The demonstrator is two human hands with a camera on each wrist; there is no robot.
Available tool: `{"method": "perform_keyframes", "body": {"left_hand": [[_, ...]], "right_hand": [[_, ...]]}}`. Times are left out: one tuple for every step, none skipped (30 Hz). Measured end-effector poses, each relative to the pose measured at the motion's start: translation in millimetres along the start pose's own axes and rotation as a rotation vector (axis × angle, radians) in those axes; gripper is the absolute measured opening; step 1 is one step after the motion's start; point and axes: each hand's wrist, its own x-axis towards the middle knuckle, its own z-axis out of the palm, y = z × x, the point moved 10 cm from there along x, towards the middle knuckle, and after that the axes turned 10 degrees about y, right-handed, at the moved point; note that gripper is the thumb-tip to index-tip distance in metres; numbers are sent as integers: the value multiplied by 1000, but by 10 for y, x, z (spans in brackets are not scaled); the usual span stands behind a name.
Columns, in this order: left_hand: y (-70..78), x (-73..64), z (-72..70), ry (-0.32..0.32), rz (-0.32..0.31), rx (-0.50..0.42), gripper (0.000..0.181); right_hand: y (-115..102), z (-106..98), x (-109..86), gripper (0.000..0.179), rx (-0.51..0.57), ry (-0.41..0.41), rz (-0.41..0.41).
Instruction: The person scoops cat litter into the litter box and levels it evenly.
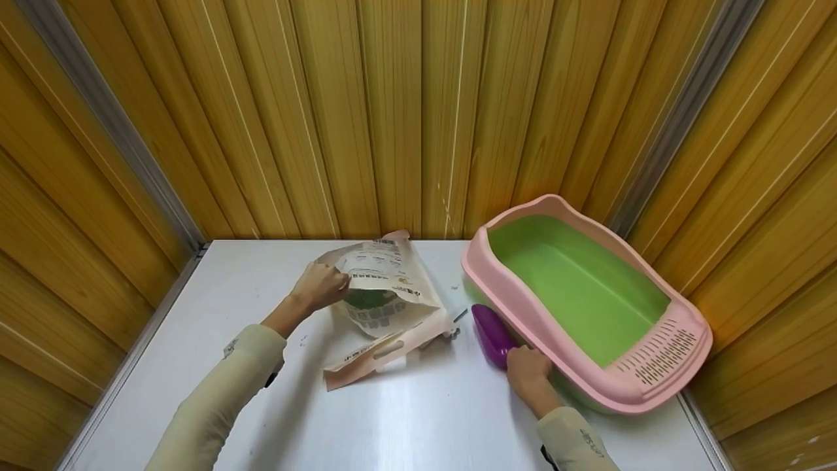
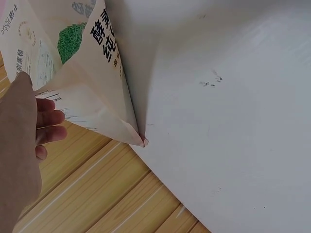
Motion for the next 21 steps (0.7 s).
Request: {"method": "perform_keyframes", "body": {"left_hand": [[6,6,4,-6,0,-6,27],[11,10,10,-14,0,-13,26],[14,14,12,-19,0,-18,26],[18,16,15,-24,2,-18,27],[20,16,16,-27,3,-19,27],[21,17,13,-25,6,-18,27],[21,16,4,-16,8,-14,28],[20,15,1,-12,10,-7,28],[18,14,-4,-6,11,-1,29],[17,12,-9,1,14,7,29],[14,10,-12,7,14,10,29],[13,8,-13,13,13,10,28],[12,4,-8,11,12,11,28],[12,1,0,6,12,10,27],[14,-2,4,6,12,7,27],[16,-4,7,6,12,3,27],[19,-7,11,5,11,-2,27],[22,-7,13,6,12,-5,26],[24,-7,12,9,12,-8,26],[25,-5,8,14,12,-10,26],[27,-2,5,17,13,-10,26]], "right_hand": [[-8,-3,-1,23,8,13,-3],[-19,-4,-3,23,18,20,-6],[-32,-5,-5,22,34,23,-7],[-44,-3,-7,23,54,18,-4],[-59,-3,-10,23,73,11,-1],[-74,-6,-10,24,89,7,1],[-93,-18,-7,25,110,6,3],[-113,-35,-1,25,123,11,1],[-134,-62,8,25,137,20,3],[-156,-95,20,26,144,34,3],[-179,-140,32,26,145,56,2],[-204,-186,45,27,146,81,-1],[-230,-236,57,28,144,110,-8],[-259,-286,65,29,134,138,-17],[-289,-336,69,29,128,163,-26],[-322,-388,70,30,114,194,-39],[-360,-440,68,31,101,224,-58],[-400,-488,65,31,88,255,-80],[-438,-536,61,32,77,285,-97],[-476,-583,57,32,76,311,-111],[-513,-628,52,32,74,338,-123]]}}
